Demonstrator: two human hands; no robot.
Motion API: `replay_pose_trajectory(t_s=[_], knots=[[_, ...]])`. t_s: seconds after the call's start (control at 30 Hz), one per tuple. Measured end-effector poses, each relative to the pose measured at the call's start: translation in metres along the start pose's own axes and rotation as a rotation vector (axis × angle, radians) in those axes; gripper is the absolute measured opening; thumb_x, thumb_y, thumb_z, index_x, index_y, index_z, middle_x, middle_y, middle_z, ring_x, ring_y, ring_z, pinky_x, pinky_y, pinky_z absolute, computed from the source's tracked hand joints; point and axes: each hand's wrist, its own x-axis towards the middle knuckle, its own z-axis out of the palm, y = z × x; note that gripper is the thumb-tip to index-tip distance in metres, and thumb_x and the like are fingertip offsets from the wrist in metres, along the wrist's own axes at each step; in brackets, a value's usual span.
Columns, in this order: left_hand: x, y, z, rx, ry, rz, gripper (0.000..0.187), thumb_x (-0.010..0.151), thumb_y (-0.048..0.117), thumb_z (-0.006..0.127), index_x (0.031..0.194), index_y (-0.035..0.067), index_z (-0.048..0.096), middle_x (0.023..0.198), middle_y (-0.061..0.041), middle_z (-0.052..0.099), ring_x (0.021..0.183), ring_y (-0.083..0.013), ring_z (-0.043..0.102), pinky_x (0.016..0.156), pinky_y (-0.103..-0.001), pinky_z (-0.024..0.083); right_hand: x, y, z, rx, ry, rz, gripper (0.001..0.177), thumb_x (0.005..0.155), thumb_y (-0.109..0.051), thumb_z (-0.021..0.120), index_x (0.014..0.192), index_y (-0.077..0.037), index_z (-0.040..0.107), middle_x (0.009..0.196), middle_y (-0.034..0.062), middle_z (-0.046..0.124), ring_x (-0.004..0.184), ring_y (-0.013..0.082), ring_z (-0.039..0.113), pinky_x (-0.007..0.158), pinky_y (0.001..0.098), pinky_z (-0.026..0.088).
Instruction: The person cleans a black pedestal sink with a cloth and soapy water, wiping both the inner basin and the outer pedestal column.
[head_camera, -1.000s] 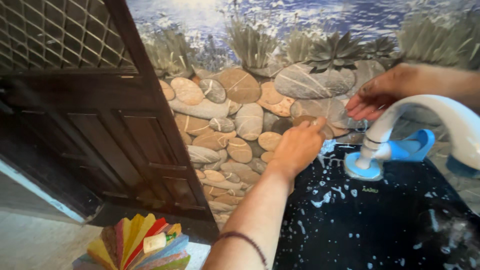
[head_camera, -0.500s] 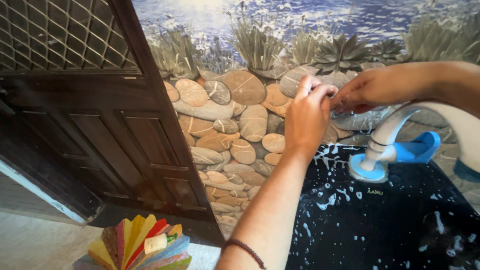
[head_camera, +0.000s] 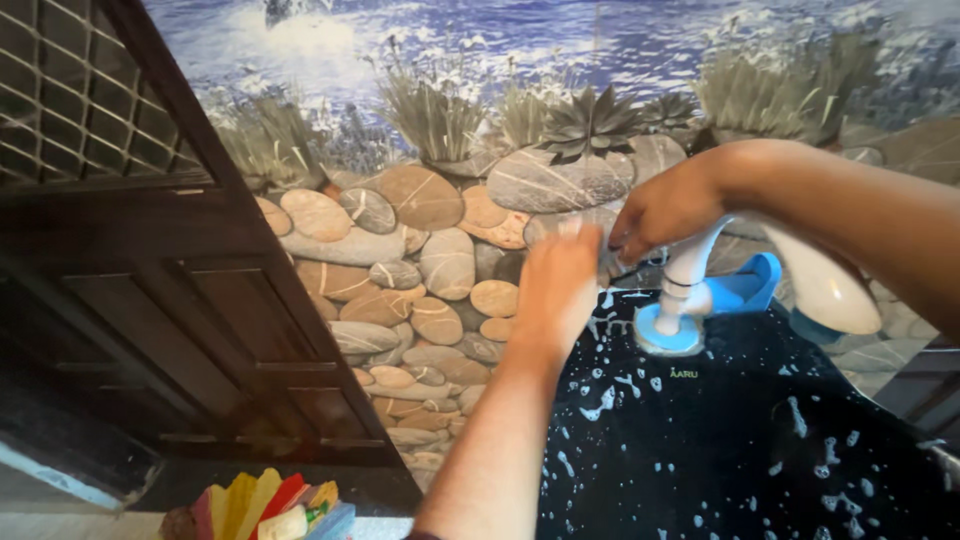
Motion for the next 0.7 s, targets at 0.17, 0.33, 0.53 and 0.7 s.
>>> replay_pose_trajectory(t_s=[0.17, 0.33, 0.53, 0.7], knots=[[0.003, 0.016, 0.003, -0.141, -0.141, -0.38, 0.008, 0.088, 0.008, 0.064, 0.096, 0.008, 0.063, 0.103, -0.015, 0.066, 0.092, -0.041, 0.066, 0.08, -0.053, 0.052, -0.01, -0.017, -0.001, -0.115, 0.01, 0.082, 0.057, 0.087, -0.042, 0.064, 0.141, -0.023, 0.059, 0.13, 0.0107, 0.069, 0.121, 0.0306, 0.065, 0.107, 0.0438, 0.047], [0.026, 0.018, -0.019, -0.176, 0.223, -0.237, 0.014, 0.087, 0.004, 0.06, 0.1, 0.007, 0.061, 0.106, -0.014, 0.063, 0.094, -0.0401, 0.065, 0.081, -0.052, 0.053, -0.029, -0.026, -0.01, -0.058, 0.517, 0.206, 0.044, 0.092, -0.036, 0.063, 0.128, -0.013, 0.065, 0.115, 0.0195, 0.076, 0.11, 0.0381, 0.072, 0.1, 0.0468, 0.055], [-0.017, 0.003, 0.007, -0.105, 0.043, -0.188, 0.01, 0.089, 0.009, 0.064, 0.099, 0.009, 0.065, 0.101, -0.015, 0.065, 0.092, -0.0391, 0.067, 0.077, -0.052, 0.054, -0.006, -0.018, -0.005, 0.198, 0.043, 0.007, 0.045, 0.091, -0.031, 0.06, 0.132, -0.013, 0.062, 0.129, 0.0093, 0.069, 0.124, 0.0231, 0.062, 0.108, 0.0412, 0.049], [-0.035, -0.004, 0.034, -0.077, -0.116, -0.182, 0.012, 0.092, 0.005, 0.061, 0.101, 0.01, 0.067, 0.103, -0.015, 0.069, 0.093, -0.0377, 0.07, 0.079, -0.051, 0.056, 0.015, -0.011, -0.001, -0.049, -0.377, 0.087, 0.067, 0.092, -0.029, 0.062, 0.156, -0.024, 0.041, 0.158, -0.005, 0.047, 0.144, 0.0127, 0.042, 0.123, 0.0356, 0.027]])
